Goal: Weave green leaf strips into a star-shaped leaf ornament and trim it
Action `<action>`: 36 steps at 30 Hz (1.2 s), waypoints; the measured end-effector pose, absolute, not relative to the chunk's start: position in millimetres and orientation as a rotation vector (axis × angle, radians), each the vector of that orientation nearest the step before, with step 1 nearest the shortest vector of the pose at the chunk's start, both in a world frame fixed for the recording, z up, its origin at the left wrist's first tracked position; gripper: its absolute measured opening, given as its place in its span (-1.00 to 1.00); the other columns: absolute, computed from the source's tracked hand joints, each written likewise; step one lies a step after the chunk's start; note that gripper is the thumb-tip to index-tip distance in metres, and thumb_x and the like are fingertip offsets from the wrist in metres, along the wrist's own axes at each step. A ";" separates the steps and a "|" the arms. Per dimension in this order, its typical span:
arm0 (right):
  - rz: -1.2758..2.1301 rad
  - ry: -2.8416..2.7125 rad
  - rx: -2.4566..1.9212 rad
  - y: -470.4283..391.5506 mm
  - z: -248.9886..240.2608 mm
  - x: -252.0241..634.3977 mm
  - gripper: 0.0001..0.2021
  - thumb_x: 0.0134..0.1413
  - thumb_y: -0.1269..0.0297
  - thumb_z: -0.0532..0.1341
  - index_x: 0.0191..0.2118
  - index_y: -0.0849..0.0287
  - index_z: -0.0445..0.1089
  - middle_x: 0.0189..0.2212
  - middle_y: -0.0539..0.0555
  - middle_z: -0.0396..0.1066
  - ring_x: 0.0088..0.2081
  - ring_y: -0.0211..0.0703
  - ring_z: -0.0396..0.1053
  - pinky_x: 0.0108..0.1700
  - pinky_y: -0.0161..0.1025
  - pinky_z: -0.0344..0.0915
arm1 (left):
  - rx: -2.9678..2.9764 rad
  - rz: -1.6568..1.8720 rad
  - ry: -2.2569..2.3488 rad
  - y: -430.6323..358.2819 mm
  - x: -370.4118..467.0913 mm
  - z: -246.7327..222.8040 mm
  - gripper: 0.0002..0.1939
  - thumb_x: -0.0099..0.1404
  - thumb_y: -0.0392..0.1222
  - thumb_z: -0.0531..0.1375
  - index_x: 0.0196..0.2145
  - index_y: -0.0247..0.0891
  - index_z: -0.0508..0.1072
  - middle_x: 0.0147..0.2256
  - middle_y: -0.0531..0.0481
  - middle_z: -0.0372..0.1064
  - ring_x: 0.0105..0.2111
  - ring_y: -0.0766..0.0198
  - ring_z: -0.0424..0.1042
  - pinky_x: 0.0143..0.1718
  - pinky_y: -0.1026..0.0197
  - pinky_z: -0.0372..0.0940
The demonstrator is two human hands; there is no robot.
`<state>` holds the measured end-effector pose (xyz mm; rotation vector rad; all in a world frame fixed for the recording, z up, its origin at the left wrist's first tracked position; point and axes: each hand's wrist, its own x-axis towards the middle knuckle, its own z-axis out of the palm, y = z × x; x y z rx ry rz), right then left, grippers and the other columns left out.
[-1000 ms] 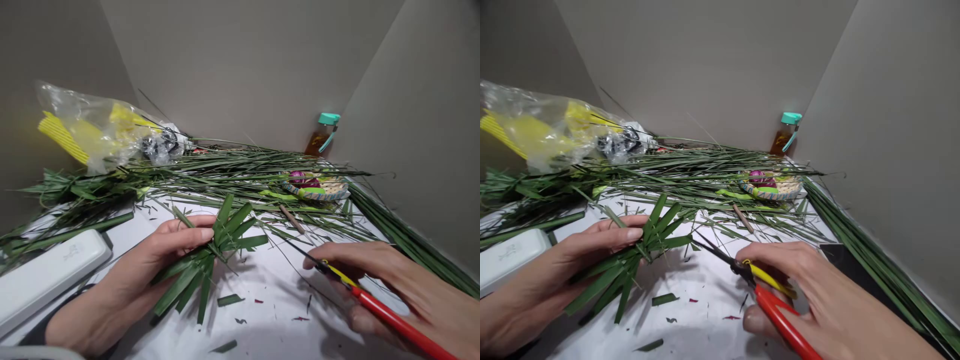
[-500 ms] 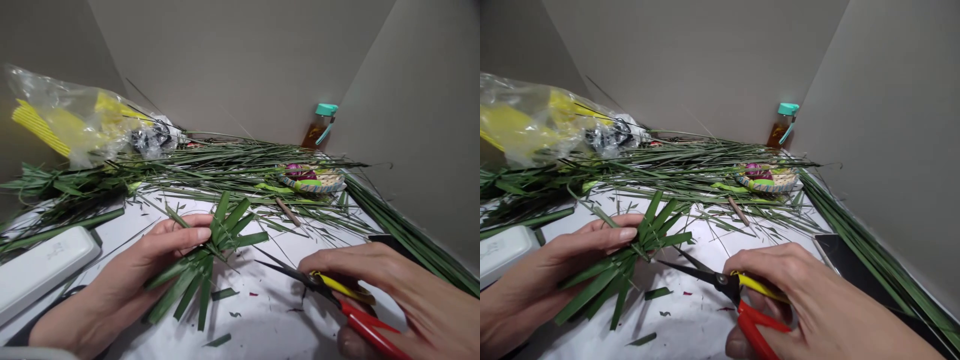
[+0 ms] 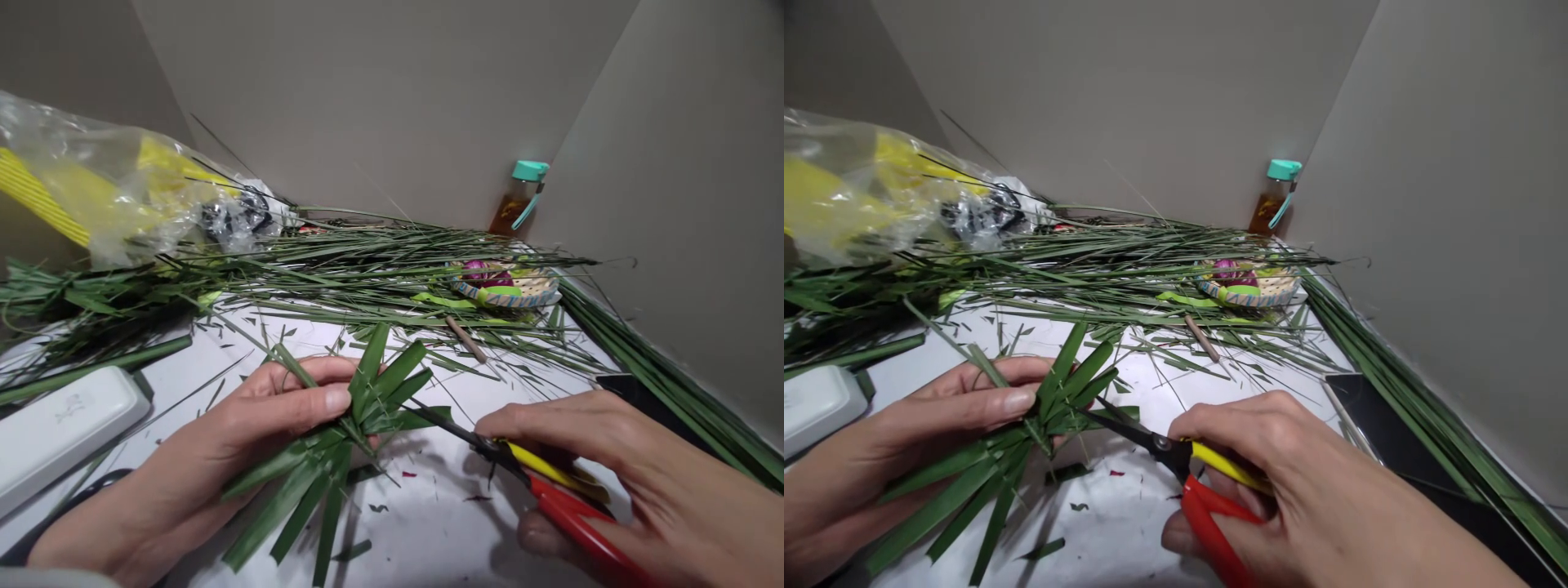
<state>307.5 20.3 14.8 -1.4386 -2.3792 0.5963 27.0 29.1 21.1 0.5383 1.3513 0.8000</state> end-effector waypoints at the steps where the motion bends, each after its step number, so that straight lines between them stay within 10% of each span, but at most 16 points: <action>1: 0.585 -2.366 -1.442 19.8 14.2 308.1 -0.68 0.04 -0.10 0.36 -0.09 -0.19 0.62 -0.20 -0.02 0.64 -0.26 0.02 0.63 -0.14 -0.20 0.59 | 0.536 0.802 1.347 29.3 27.8 21.8 -0.46 -0.18 -0.14 0.56 -0.17 -0.13 0.63 -0.32 -0.05 0.65 -0.23 -0.12 0.63 -0.31 0.12 0.50; 18: 0.468 -2.259 -1.406 16.3 -2.4 320.3 -0.65 0.11 -0.09 0.27 -0.04 -0.15 0.59 -0.14 0.06 0.64 -0.19 0.10 0.63 -0.23 -0.21 0.61 | 0.337 1.155 1.434 35.1 22.0 25.3 -0.44 -0.30 -0.36 0.54 -0.25 -0.03 0.69 -0.25 0.06 0.67 -0.38 0.14 0.57 -0.45 0.24 0.51; 36: 0.469 -2.377 -1.311 21.3 12.8 306.0 -0.71 0.15 0.11 0.23 -0.12 -0.10 0.68 -0.23 0.00 0.68 -0.27 -0.05 0.66 -0.22 -0.32 0.59 | 0.535 0.900 1.366 28.7 21.5 16.1 -0.51 -0.16 -0.09 0.56 -0.21 -0.05 0.62 -0.37 0.05 0.52 -0.09 -0.10 0.55 -0.28 0.18 0.49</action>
